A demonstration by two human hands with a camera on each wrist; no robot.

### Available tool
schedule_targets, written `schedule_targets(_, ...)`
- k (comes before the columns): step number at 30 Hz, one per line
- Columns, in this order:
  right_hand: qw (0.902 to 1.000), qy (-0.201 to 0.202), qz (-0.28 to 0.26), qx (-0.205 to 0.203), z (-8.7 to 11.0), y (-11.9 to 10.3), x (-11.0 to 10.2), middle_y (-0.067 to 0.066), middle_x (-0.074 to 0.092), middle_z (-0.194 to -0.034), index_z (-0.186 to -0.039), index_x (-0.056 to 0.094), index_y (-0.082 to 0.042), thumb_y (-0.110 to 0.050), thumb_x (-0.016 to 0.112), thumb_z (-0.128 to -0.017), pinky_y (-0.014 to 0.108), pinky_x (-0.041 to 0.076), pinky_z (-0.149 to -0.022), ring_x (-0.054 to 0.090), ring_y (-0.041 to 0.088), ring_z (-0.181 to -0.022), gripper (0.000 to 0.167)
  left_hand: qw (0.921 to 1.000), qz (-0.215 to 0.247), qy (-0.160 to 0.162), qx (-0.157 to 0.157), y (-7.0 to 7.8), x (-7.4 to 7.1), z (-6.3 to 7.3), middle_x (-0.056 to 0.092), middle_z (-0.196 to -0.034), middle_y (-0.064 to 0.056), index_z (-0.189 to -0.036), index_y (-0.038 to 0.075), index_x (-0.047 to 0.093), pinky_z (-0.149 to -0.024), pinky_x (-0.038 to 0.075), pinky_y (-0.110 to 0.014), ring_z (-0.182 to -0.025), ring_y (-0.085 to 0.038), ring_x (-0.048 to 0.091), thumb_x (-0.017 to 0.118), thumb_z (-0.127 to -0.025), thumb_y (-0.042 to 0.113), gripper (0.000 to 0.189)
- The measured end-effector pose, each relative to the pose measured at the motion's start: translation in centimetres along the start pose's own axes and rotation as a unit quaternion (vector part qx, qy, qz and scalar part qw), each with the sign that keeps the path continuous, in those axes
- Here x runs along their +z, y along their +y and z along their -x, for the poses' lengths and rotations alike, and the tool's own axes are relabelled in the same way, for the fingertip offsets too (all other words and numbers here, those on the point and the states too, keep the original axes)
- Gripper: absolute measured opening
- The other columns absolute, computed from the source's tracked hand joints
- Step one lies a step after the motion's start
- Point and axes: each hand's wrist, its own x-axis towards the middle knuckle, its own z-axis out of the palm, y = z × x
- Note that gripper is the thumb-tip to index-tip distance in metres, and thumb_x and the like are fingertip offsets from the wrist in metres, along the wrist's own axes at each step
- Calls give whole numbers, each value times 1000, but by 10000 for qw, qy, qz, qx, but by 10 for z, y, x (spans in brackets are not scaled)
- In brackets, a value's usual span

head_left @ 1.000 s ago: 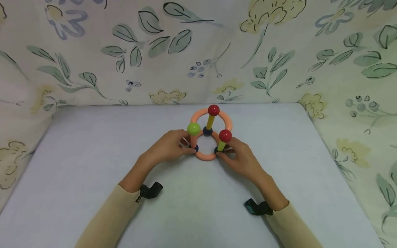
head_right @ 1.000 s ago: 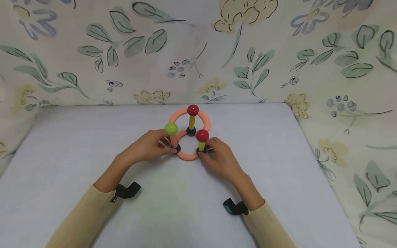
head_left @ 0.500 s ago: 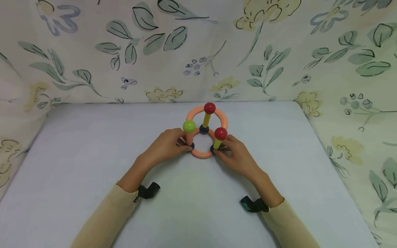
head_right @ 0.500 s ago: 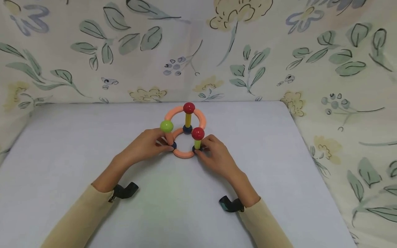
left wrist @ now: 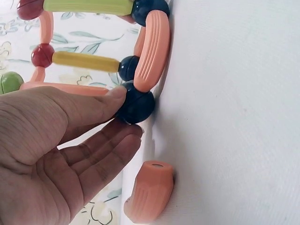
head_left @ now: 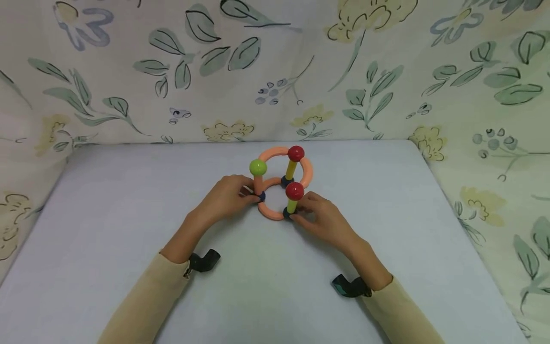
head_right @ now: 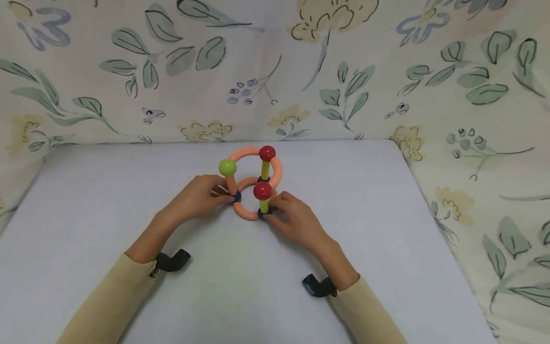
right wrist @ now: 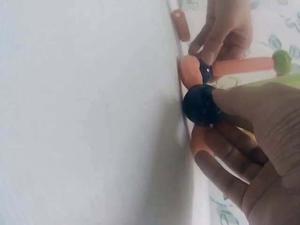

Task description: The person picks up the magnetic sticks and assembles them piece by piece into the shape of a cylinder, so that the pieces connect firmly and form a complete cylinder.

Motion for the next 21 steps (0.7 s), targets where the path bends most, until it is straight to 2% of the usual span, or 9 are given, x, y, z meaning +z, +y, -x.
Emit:
schedule_targets(5, 9998, -55, -115, -177, 1, -6, 6, 2, 71, -109, -114, 77, -11, -13, 82, -93, 34, 62, -89, 70, 14, -98, 22, 9998, -5, 183, -108, -1, -2, 1, 77, -120, -10, -121, 7, 76, -94, 60, -45, -109, -26, 77, 77, -98, 19, 25)
schedule_targets(10, 9986, -212, -376, -320, 0, -13, 10, 3, 72, -112, -119, 76, -9, -14, 80, -95, 33, 62, -90, 70, 13, -100, 24, 9966, -501, 485, -449, 6, -10, 9, 75, -126, -15, -129, 3, 72, -92, 60, -47, -110, -29, 75, 74, -99, 18, 33)
schedule_targets(12, 9983, -237, -429, -318, 0, -15, 12, 4, 71, -113, -120, 76, -8, -13, 79, -95, 32, 62, -91, 71, 14, -100, 26, 9946, -716, 411, -627, 11, -15, 17, 75, -123, -14, -128, 3, 72, -92, 60, -47, -108, -29, 74, 74, -99, 20, 33)
schedule_targets(14, 9982, -251, -451, -304, 1, -18, 14, 5, 71, -113, -121, 75, -7, -12, 79, -95, 32, 62, -91, 71, 15, -101, 26, 9939, -853, 161, -686, 16, -17, 25, 76, -119, -13, -126, 4, 73, -93, 59, -47, -108, -29, 73, 75, -99, 22, 33)
schedule_targets(16, 9981, -269, -464, -308, 2, -20, 16, 5, 70, -114, -122, 75, -7, -11, 79, -95, 33, 62, -92, 71, 15, -101, 27, 9948, -856, -152, -534, 20, -15, 33, 77, -117, -11, -126, 5, 73, -93, 58, -47, -108, -27, 72, 77, -98, 24, 33)
schedule_targets(18, 9977, -296, -492, -350, 2, -21, 17, 5, 69, -115, -123, 75, -7, -11, 78, -95, 33, 62, -93, 71, 16, -102, 28, 9962, -771, -327, -234, 23, -9, 37, 77, -118, -9, -126, 5, 74, -96, 58, -47, -109, -25, 71, 80, -96, 24, 36)
schedule_targets(21, 9970, -360, -488, -477, 3, -23, 19, 4, 70, -118, -127, 74, -8, -12, 77, -96, 34, 62, -94, 71, 15, -104, 31, 9972, -672, -220, 236, 25, 2, 38, 77, -118, -8, -125, 6, 74, -97, 56, -48, -105, -22, 72, 83, -93, 22, 37)
